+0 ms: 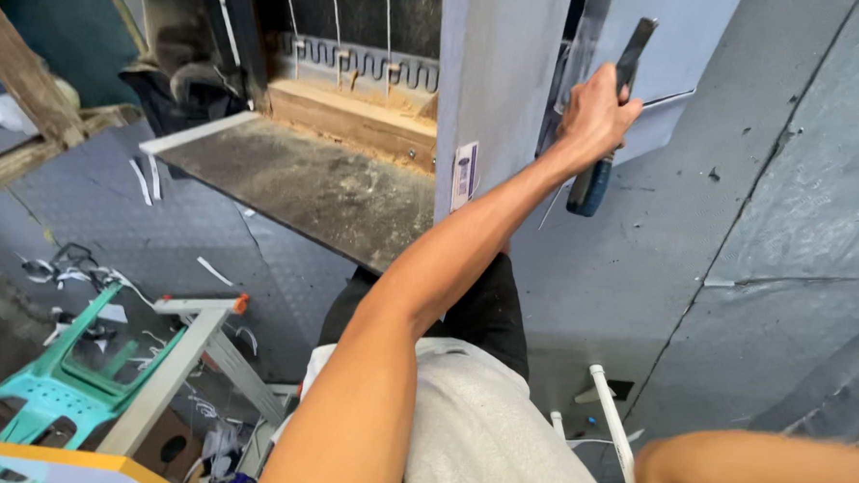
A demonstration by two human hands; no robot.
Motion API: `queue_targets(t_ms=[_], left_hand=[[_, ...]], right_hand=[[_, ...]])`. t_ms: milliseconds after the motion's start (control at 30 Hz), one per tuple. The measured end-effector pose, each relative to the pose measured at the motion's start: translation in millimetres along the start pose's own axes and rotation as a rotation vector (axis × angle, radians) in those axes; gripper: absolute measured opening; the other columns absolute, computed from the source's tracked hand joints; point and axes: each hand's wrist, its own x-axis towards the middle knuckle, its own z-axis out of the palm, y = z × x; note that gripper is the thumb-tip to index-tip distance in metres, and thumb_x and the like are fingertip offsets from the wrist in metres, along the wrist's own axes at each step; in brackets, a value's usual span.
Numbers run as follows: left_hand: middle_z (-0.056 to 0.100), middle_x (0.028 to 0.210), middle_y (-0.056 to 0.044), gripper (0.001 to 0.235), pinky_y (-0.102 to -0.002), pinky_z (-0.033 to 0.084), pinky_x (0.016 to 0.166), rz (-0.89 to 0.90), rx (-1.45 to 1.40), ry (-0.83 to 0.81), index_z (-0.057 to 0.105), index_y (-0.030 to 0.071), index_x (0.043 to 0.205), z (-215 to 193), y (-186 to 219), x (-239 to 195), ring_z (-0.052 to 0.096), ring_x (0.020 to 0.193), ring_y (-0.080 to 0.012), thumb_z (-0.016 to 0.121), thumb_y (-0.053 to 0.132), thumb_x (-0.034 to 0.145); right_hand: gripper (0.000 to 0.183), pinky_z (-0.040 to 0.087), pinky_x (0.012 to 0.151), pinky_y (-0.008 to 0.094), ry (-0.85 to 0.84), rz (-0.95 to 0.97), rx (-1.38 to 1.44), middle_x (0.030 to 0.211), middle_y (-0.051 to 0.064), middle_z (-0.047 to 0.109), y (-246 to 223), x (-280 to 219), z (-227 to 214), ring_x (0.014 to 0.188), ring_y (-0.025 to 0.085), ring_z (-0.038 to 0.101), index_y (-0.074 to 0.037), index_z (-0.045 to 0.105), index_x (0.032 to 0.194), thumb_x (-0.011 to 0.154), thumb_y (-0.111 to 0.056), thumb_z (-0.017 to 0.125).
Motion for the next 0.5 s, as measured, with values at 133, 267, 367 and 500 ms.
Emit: queue_targets(t_ms=[133,267,367,500], left_hand=[[0.068,0.065,-0.011,0.025,-0.039,0.057,0.045,-0.026,0.007,0.030,0.053,0.003,0.092,2,-9,-10,0.071,0.048,-0.0232,0.071,0.019,0.085],[0.068,0.066,-0.012,0.029,-0.041,0.060,0.048,0.056,-0.039,0.011,0.052,0.001,0.092,9,-15,-11,0.073,0.051,-0.0241,0.072,0.021,0.086],[0.070,0.072,-0.012,0.038,-0.045,0.057,0.054,0.225,0.215,0.086,0.053,-0.001,0.093,15,-20,-17,0.071,0.064,-0.0306,0.075,0.030,0.088],[0.066,0.078,-0.016,0.047,-0.046,0.059,0.054,0.232,0.400,0.059,0.058,0.000,0.095,8,-1,16,0.073,0.065,-0.0295,0.073,0.043,0.090]], right_hand=[[0.097,0.060,0.088,0.037,-0.089,-0.203,0.259,0.139,0.016,0.055,-67,22,9,0.119,0.022,0.064,-0.003,0.028,0.162,0.082,-0.012,0.083],[0.071,0.062,0.075,0.035,-0.239,-0.228,0.691,0.114,0.011,0.063,-117,21,65,0.096,0.018,0.068,-0.004,0.042,0.146,0.082,-0.006,0.074],[0.035,0.058,0.063,0.034,-0.143,-0.086,0.696,0.093,0.008,0.066,-120,27,88,0.077,0.017,0.066,-0.005,0.056,0.128,0.095,-0.008,0.065],[0.016,0.054,0.053,0.037,-0.081,-0.116,0.605,0.089,0.010,0.067,-121,71,91,0.066,0.021,0.062,0.002,0.061,0.117,0.105,-0.008,0.064]])
